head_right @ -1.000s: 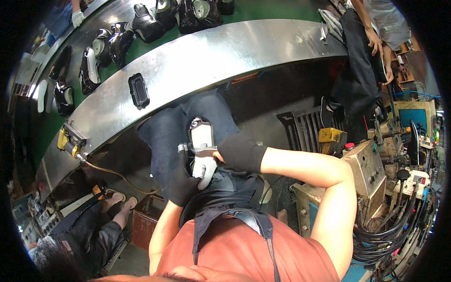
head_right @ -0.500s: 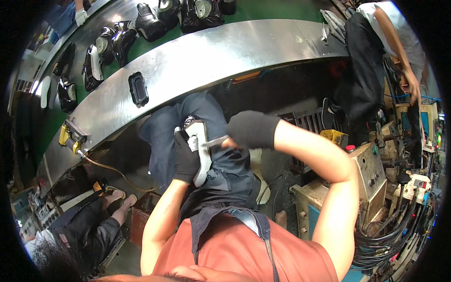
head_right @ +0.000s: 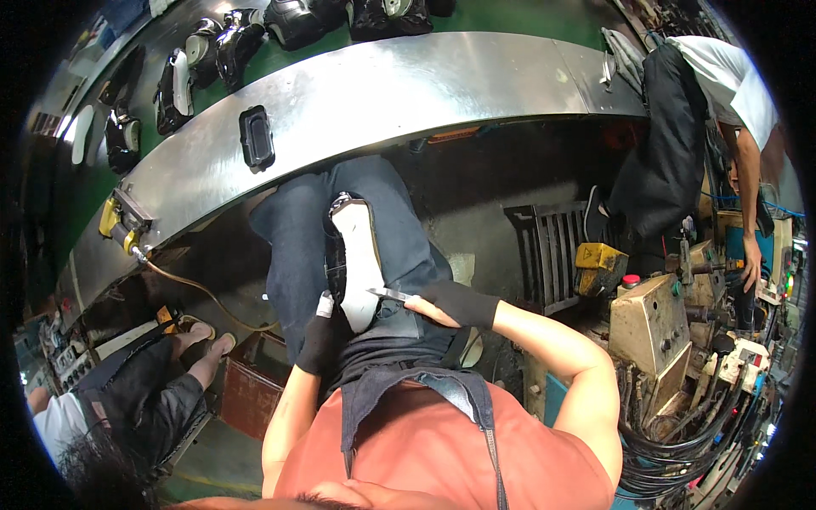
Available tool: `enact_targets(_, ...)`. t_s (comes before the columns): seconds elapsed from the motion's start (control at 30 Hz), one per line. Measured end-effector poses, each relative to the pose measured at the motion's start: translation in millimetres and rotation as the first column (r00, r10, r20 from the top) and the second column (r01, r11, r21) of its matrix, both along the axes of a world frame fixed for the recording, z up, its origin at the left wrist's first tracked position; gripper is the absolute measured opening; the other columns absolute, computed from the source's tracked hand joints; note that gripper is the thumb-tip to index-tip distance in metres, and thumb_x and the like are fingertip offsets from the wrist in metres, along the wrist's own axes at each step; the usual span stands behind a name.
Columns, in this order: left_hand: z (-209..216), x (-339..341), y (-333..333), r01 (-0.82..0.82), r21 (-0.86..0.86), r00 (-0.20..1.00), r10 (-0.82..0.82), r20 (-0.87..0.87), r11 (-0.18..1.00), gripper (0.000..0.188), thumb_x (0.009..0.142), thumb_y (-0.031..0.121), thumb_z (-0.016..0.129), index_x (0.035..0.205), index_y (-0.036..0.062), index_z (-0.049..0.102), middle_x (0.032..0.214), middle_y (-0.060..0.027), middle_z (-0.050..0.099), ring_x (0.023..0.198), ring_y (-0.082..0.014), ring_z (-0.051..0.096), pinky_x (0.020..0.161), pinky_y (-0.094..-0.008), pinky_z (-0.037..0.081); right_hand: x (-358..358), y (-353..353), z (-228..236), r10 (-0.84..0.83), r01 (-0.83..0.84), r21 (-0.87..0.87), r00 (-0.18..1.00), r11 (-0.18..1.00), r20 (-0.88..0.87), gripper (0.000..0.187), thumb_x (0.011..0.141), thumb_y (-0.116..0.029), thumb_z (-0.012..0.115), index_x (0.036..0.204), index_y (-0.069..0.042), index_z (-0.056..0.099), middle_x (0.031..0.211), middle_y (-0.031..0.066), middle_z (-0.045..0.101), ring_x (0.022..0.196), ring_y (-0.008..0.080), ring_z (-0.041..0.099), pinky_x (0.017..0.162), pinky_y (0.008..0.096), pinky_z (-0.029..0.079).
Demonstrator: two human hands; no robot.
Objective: The person uses a pair of shears to trim the white sole material of black shoes. They pick up shoes from a conveyor belt, hold them against their lap, and carefully cut the edges of the soles. After trimming, the shoes are placed back onto the moving belt.
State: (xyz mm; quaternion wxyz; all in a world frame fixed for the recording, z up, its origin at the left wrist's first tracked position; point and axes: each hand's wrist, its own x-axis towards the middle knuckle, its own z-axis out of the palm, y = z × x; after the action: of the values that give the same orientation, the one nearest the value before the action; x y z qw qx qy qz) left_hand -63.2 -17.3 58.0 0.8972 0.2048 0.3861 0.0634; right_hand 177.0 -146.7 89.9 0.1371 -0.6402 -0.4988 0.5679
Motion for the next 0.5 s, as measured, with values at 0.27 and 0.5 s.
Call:
enact_targets(0.27, 10, 11, -3, 0.265, 0.448, 0.946, -0.14, -0.293, 0.854, 0.065, 0.099, 0.047, 0.042, 0.135, -0.007, 0.042, 0.129, -0.0199, 0.055, 0.117, -0.0291, 0.056, 0.102, -0.0376, 0.041, -4, 32, 34, 0.306, -0.369, 0.102, 0.87, 0.924, 0.386, 0.045, 0.095, -0.041, 0.051, 0.083, 0.0, 0.065, 0.077, 0.021, 0.064, 0.075, 0.0399, 0.062, 0.069, 0.0465, 0.049)
enact_targets(0.5, 9, 16, 1, 0.625, 0.78, 0.773, 0.167, -0.612, -0.032, 0.042, 0.087, 0.024, 0.064, 0.114, -0.0033, 0.048, 0.098, -0.0283, 0.063, 0.09, -0.0428, 0.064, 0.072, -0.0458, 0.051, 15, 36, 33, 0.292, -0.292, -0.033, 0.931, 0.956, 0.221, 0.049, 0.097, -0.043, 0.048, 0.083, 0.001, 0.067, 0.077, 0.0227, 0.064, 0.071, 0.0397, 0.062, 0.067, 0.0452, 0.048)
